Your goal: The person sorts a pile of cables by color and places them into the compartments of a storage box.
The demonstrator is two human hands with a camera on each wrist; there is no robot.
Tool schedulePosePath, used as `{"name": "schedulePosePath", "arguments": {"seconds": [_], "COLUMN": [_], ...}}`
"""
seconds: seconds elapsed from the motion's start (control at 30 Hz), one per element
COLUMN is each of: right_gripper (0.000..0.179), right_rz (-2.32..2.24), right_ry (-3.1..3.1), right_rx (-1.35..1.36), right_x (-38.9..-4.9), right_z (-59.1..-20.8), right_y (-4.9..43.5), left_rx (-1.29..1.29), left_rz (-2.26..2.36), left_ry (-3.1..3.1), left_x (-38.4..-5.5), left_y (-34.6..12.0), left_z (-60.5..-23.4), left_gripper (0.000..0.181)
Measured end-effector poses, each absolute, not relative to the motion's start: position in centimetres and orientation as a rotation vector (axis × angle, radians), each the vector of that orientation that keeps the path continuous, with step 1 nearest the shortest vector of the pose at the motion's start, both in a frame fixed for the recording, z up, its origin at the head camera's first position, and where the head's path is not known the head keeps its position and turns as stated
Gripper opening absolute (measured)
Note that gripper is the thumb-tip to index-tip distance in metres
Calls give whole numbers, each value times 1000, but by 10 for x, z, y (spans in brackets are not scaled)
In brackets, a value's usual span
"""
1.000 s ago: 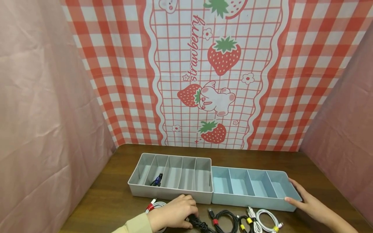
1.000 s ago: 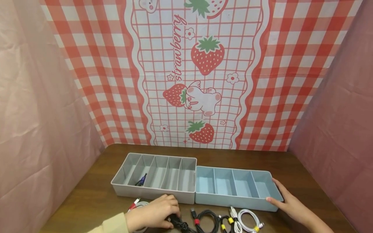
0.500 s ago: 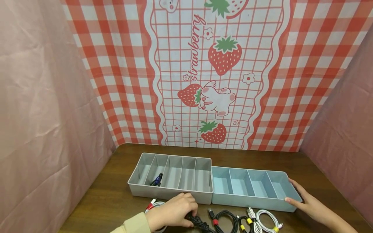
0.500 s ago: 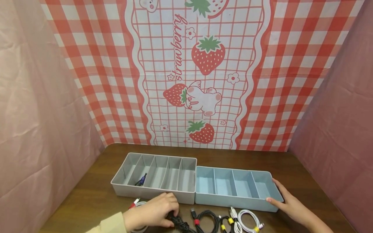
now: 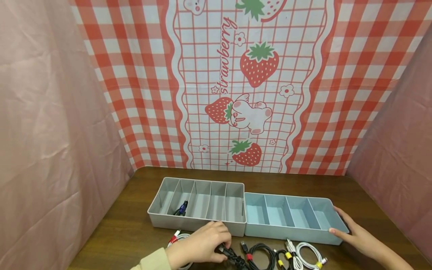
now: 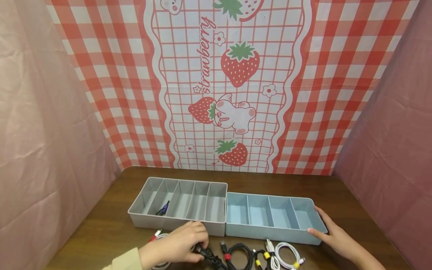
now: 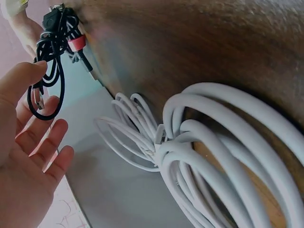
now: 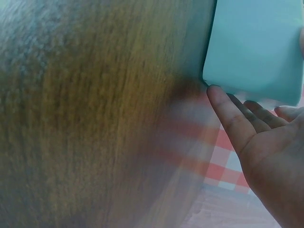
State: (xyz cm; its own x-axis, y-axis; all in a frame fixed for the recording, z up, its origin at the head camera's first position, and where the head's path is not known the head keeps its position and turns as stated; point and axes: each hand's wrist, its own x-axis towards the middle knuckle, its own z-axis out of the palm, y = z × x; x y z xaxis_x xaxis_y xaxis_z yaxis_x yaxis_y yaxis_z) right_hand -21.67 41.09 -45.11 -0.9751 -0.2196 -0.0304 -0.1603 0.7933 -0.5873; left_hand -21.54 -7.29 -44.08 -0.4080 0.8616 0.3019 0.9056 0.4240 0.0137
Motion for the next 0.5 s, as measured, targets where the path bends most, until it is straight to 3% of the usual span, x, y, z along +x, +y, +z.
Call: {"name": "schedulePosePath", "arguments": {"seconds": [0.5], "right_gripper": [78], "right_rz": [-986], "right_ry": [2799], "right_rx": [-271], "right_x": [-218], "right_z": [-450], "right_y": [412], "left_rx": [-1542], "left_rz": [-346], "left_ry": [-2385], "left_x": [-210], "left_y": [-71], "left_z": [-431], "left_gripper": [23]}}
